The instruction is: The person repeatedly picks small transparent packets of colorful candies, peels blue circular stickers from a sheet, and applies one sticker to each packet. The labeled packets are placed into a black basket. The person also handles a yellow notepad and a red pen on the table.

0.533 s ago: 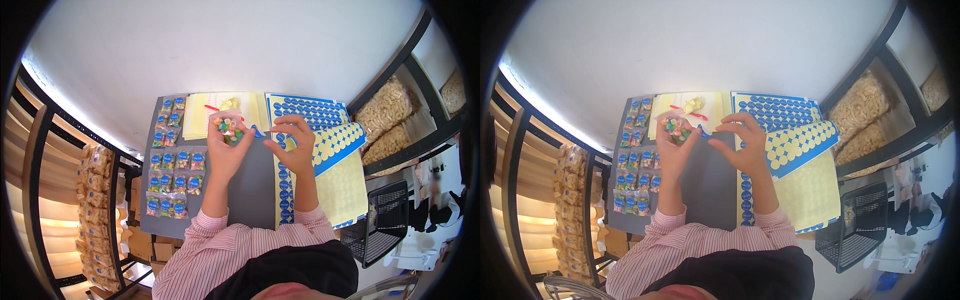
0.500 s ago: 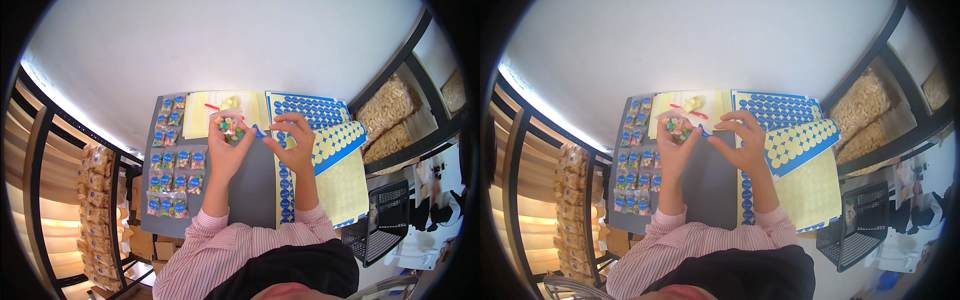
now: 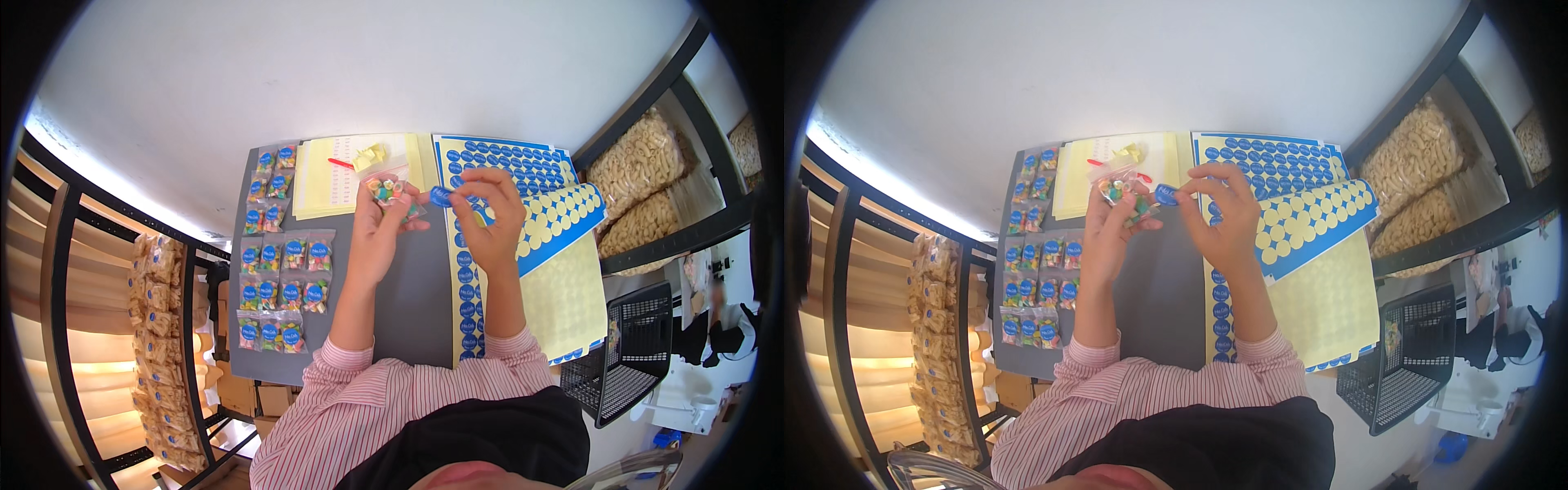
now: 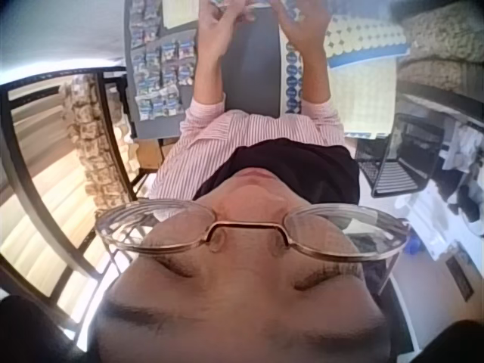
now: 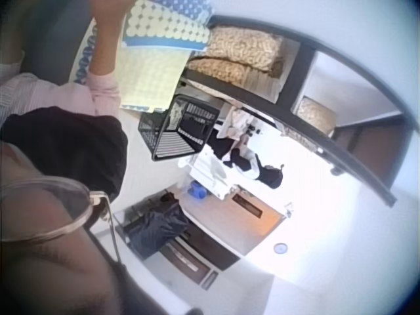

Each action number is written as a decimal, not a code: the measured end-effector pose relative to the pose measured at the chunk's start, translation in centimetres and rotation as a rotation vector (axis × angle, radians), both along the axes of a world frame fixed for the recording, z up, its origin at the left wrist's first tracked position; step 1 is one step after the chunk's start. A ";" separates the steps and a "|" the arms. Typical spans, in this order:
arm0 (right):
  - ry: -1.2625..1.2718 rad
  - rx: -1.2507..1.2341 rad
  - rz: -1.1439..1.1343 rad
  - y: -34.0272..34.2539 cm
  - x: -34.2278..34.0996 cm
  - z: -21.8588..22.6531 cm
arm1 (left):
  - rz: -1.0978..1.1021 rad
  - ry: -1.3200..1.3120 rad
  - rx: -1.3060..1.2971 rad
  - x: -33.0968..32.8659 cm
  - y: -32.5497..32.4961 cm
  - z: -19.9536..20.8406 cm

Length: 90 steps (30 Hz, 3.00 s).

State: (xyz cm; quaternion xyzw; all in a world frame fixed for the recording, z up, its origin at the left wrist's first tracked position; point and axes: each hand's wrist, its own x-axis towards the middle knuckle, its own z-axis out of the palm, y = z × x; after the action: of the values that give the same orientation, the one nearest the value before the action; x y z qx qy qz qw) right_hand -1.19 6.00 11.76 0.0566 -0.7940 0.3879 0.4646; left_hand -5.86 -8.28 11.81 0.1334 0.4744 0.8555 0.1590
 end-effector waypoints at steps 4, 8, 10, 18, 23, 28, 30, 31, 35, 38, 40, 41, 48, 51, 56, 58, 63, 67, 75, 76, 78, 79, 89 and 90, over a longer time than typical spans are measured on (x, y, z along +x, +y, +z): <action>0.034 -0.042 -0.037 0.4 0.2 0.3 | -0.073 0.048 -0.034 -0.8 0.2 -1.6; 0.006 -0.034 0.017 0.6 0.1 0.1 | -0.166 0.140 -0.074 -1.6 0.2 -2.6; -0.032 -0.035 0.047 0.6 0.0 -0.1 | -0.202 0.079 -0.055 -1.4 0.5 -2.4; -0.179 0.028 0.148 0.4 -0.3 -0.6 | -0.432 -0.185 0.131 -2.0 0.2 -3.0; -0.196 0.052 0.159 0.3 -0.5 -1.0 | -0.415 -0.175 0.082 -1.6 0.3 -2.7; -0.214 0.067 0.146 0.2 -0.4 -0.9 | -0.405 -0.183 0.084 -1.6 0.4 -2.6; -0.214 0.077 0.143 0.2 -0.4 -0.8 | -0.400 -0.185 0.081 -1.5 0.4 -2.6; -0.219 0.078 0.147 0.2 -0.5 -0.9 | -0.399 -0.184 0.077 -1.6 0.4 -2.7; -0.232 0.113 0.146 0.5 -0.5 -1.2 | -0.404 -0.178 0.070 -1.6 0.4 -3.0; -0.234 0.157 0.121 0.4 -0.4 -1.0 | -0.401 -0.183 0.053 -1.6 0.4 -2.8; -0.238 0.173 0.107 0.4 -0.3 -0.9 | -0.397 -0.188 0.044 -1.6 0.4 -2.8; -0.243 0.172 0.105 0.3 -0.3 -0.9 | -0.395 -0.191 0.042 -1.6 0.4 -2.8; -0.247 0.182 0.091 0.3 -0.4 -1.0 | -0.396 -0.192 0.058 -1.7 0.5 -3.0; -0.248 0.192 0.077 0.4 -0.4 -1.1 | -0.396 -0.175 0.052 -1.6 0.5 -2.8; -0.238 0.208 0.055 0.5 -0.5 -1.3 | -0.392 -0.173 0.030 -1.5 0.6 -2.8; -0.234 0.225 0.036 0.4 -0.5 -1.3 | -0.388 -0.172 0.032 -1.5 0.6 -2.7; -0.202 0.272 -0.015 0.2 -0.5 -0.9 | -0.394 -0.124 -0.016 -1.3 0.7 -2.6; -0.214 0.108 -0.013 0.2 -0.5 -1.1 | -0.418 0.002 -0.051 -1.5 0.8 -3.2; -0.329 -0.508 0.206 0.1 -0.7 -2.5 | -0.367 0.119 -0.060 -1.0 1.4 -3.1; -0.289 -0.539 0.235 0.1 -0.8 -2.7 | -0.374 0.119 -0.067 -1.1 1.4 -3.2; -0.211 -0.600 0.295 -0.2 -1.3 -3.3 | -0.388 0.116 -0.082 -1.2 1.3 -3.4; -0.231 -0.642 0.354 -0.4 -1.3 -3.1 | -0.383 0.097 -0.080 -1.2 1.3 -3.4; -0.350 -0.819 0.393 -0.8 -0.8 -2.0 | -0.431 0.164 -0.096 -0.9 1.3 -3.4; -0.328 -0.818 0.394 -0.7 -0.8 -2.1 | -0.433 0.164 -0.090 -0.8 1.3 -3.4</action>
State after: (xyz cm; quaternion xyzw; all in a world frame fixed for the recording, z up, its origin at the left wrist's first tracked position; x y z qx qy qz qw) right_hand -2.02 5.26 9.66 -0.0435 -0.6132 0.7529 0.2350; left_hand -6.70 -6.96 8.41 0.2940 0.4836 0.7659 0.3052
